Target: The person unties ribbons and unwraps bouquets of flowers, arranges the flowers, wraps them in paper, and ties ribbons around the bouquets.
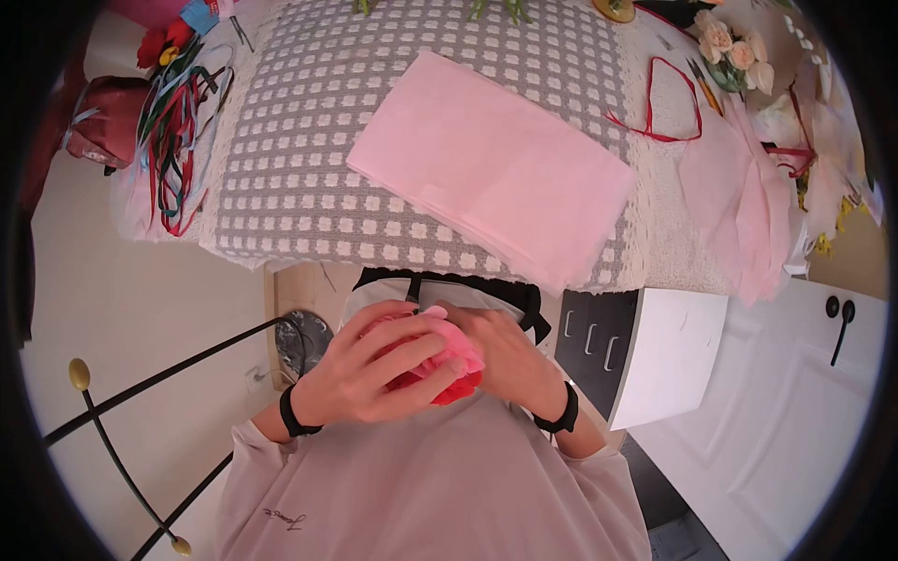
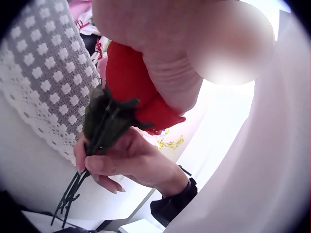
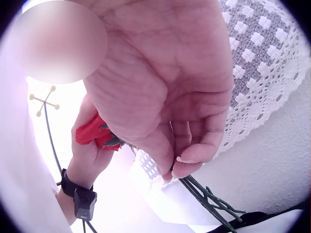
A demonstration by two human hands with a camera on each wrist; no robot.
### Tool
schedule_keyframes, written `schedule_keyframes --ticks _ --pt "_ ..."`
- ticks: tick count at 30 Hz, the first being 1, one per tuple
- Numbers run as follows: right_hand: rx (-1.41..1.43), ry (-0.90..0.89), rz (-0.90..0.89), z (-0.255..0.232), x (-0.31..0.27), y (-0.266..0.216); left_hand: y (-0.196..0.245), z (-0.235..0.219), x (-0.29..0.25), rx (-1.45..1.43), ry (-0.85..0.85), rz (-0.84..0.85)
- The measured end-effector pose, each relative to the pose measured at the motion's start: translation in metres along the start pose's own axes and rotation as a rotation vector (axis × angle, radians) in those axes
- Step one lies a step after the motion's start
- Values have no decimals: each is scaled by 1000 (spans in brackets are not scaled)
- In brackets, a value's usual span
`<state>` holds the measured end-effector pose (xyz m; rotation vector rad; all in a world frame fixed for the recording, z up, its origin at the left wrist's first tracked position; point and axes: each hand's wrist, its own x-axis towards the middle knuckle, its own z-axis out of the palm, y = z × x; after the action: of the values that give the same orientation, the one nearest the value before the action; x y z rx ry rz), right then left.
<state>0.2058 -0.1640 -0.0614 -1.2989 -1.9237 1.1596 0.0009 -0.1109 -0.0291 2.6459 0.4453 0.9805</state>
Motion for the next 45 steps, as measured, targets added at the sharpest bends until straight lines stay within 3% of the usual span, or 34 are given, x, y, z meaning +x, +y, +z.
schedule_keyframes --ticks 3,10,12,13,15,17,20,25,33,35,39,45 --pt "-21 52 15 -3 -1 -5 -1 -1 4 -42 10 15" --pt "-76 -26 -21 -7 -3 7 3 2 12 4 12 -42" --pt "50 -2 90 -14 1 -9 11 0 16 52 38 -37" --pt "-114 17 60 -12 3 -12 16 -2 19 75 30 -9" --pt "-126 70 -1 -11 0 -17 20 -5 23 100 22 18" --pt "-141 120 -60 -9 -1 -16 19 -5 27 161 -138 19" --pt "-141 76 37 -5 0 -5 9 -6 28 250 -210 57" --pt "-215 77 -36 -13 0 -5 11 3 25 230 -160 105" --pt "-181 70 30 -14 -1 -5 7 10 27 124 -16 66" --pt "-164 102 4 -14 -2 -6 9 5 34 111 61 -76" --pt "-202 86 -9 -15 -1 -7 5 -4 37 23 -57 -159" --pt "-205 80 -4 -15 2 -8 10 7 28 129 -77 -44"
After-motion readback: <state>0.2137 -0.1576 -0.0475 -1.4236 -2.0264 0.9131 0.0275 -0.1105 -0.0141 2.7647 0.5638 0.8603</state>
